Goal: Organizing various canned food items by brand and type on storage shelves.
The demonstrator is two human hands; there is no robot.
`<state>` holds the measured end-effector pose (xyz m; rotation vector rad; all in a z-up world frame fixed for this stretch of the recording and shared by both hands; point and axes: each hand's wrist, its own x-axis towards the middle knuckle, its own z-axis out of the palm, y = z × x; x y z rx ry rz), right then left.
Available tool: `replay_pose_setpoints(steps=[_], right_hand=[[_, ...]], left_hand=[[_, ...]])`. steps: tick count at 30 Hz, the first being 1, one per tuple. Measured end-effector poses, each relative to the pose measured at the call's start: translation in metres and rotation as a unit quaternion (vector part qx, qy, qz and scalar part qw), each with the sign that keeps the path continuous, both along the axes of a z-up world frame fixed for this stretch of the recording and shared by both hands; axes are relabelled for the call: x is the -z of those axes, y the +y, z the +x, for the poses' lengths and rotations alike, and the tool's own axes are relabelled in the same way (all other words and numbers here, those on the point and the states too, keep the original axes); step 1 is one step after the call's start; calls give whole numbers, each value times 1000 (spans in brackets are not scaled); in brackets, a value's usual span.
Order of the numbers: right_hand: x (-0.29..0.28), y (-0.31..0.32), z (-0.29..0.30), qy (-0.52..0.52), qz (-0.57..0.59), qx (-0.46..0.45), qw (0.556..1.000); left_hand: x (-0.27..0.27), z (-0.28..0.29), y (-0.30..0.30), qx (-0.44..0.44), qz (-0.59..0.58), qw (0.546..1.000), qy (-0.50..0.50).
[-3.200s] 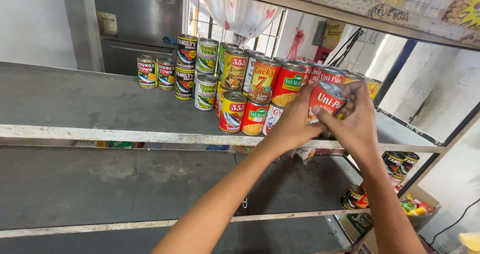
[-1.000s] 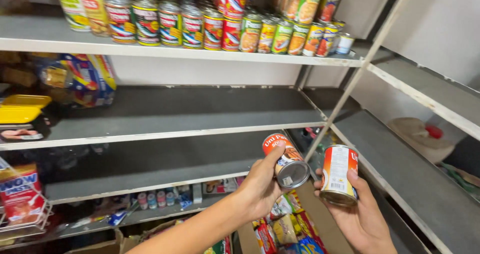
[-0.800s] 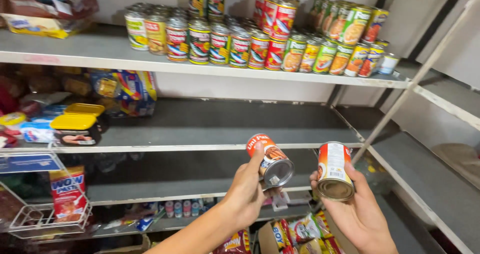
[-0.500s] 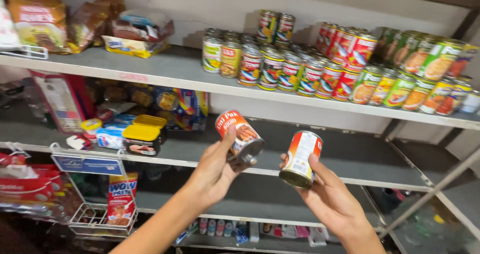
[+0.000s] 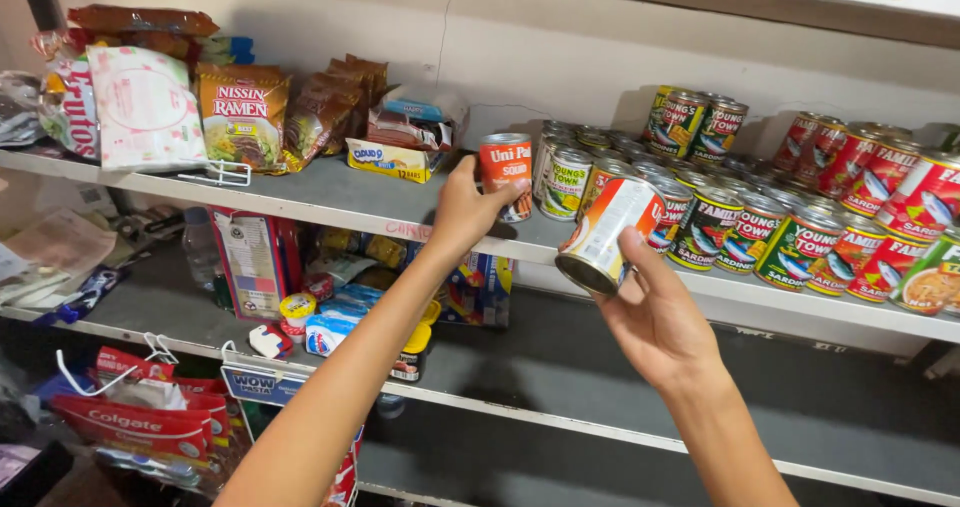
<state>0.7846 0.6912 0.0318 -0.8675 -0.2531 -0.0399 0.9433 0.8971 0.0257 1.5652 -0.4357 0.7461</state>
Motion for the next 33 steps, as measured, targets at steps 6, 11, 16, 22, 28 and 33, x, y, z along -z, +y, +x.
replay_pose_setpoints(steps=[6,11,16,22,28,33], right_hand=[[10,17,55,-153,-188,126,962],[10,13,90,-234,-361,298,852],[13,19,116,-343,-386,384,765],[12,34,134,-308,-467,466,686],[11,37,135,-298,-427,448,726],[9,43,133,-298,-463,459,697]], left_hand=[[30,143,-21,-55,62,996,30],[36,236,-31,-60,103,989,92],[39,333,-41,-95,166,968,163],[81,427,-48,-129,266,936,192],[48,399,-56,-123,271,936,189],[16,415,-73,-94,215,960,152]])
